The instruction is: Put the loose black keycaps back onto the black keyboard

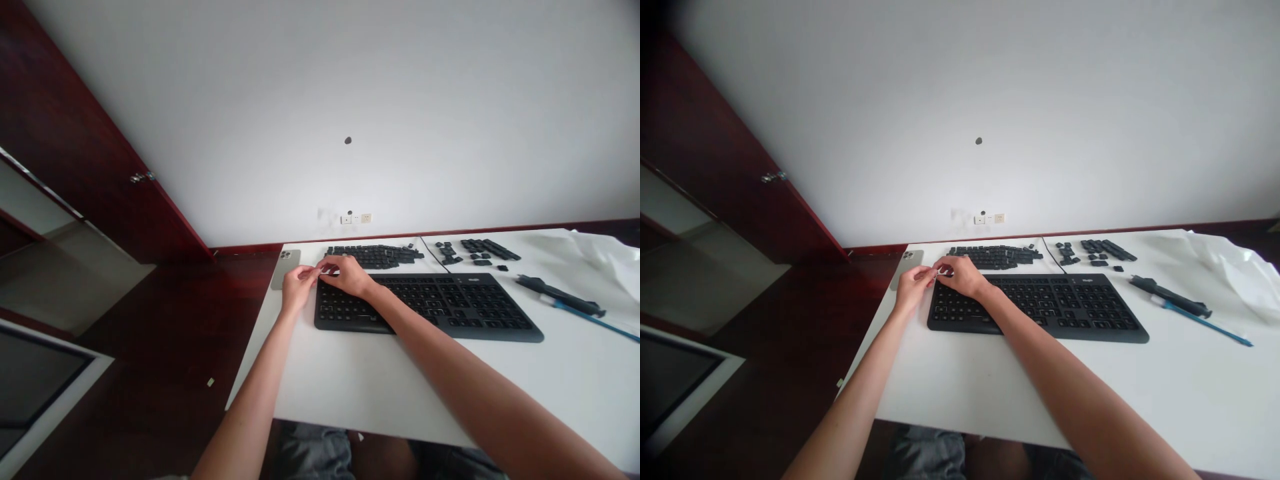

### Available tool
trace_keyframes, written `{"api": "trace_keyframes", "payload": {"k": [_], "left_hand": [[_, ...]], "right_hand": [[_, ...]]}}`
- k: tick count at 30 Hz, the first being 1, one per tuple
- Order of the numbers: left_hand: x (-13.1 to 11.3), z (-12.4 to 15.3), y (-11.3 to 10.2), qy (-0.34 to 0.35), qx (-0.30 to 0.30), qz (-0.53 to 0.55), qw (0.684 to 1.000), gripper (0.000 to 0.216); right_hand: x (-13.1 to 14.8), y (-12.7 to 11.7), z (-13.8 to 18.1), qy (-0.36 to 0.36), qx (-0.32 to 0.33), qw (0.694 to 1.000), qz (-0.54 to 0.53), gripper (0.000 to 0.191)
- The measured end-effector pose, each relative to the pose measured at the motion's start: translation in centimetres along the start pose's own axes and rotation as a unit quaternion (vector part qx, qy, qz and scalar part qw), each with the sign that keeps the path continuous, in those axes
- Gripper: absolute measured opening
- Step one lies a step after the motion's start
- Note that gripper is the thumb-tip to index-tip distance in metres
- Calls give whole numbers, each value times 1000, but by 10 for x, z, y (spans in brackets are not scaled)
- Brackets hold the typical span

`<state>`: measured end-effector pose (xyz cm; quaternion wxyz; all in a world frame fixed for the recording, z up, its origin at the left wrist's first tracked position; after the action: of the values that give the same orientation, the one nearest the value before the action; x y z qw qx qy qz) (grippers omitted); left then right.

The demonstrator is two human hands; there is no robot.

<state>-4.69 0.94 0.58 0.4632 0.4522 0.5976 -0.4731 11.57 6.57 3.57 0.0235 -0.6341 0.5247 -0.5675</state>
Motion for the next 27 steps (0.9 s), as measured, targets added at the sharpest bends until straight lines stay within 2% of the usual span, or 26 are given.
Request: {"api": "trace_keyframes", "payload": {"k": [5, 11, 13, 16, 19, 27], "left_hand": [[7, -1, 3, 9, -3, 39, 999, 38], [10, -2, 5, 12, 16, 47, 999, 31], [7, 1, 3, 17, -7, 12, 1000, 25], [0, 6, 1, 28, -50, -96, 994, 19], [-5, 9, 3, 36, -52, -181, 981, 18], [-8, 10, 5, 39, -42, -201, 978, 18]], "right_hand": [[10, -2, 2, 3, 1, 999, 41, 12], [15, -5, 6, 26, -2, 992, 124, 20], [9, -7, 10, 43, -19, 992, 114, 25], [-2, -11, 15, 73, -43, 994, 74, 26], [-6, -13, 17, 82, -29, 994, 66, 20], [3, -3, 13, 83, -8, 992, 98, 17]]}}
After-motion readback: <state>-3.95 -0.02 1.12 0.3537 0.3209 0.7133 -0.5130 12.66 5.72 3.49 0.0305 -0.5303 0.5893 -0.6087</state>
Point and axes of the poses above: each hand's wrist, its own z-axis away from the middle knuckle, its own y-axis out of the palm, x = y × z, the point moved 3 cm from there along -z, towards the middle knuckle, and after that the axes turned 11 degrees about x, right-handed, at the moved point
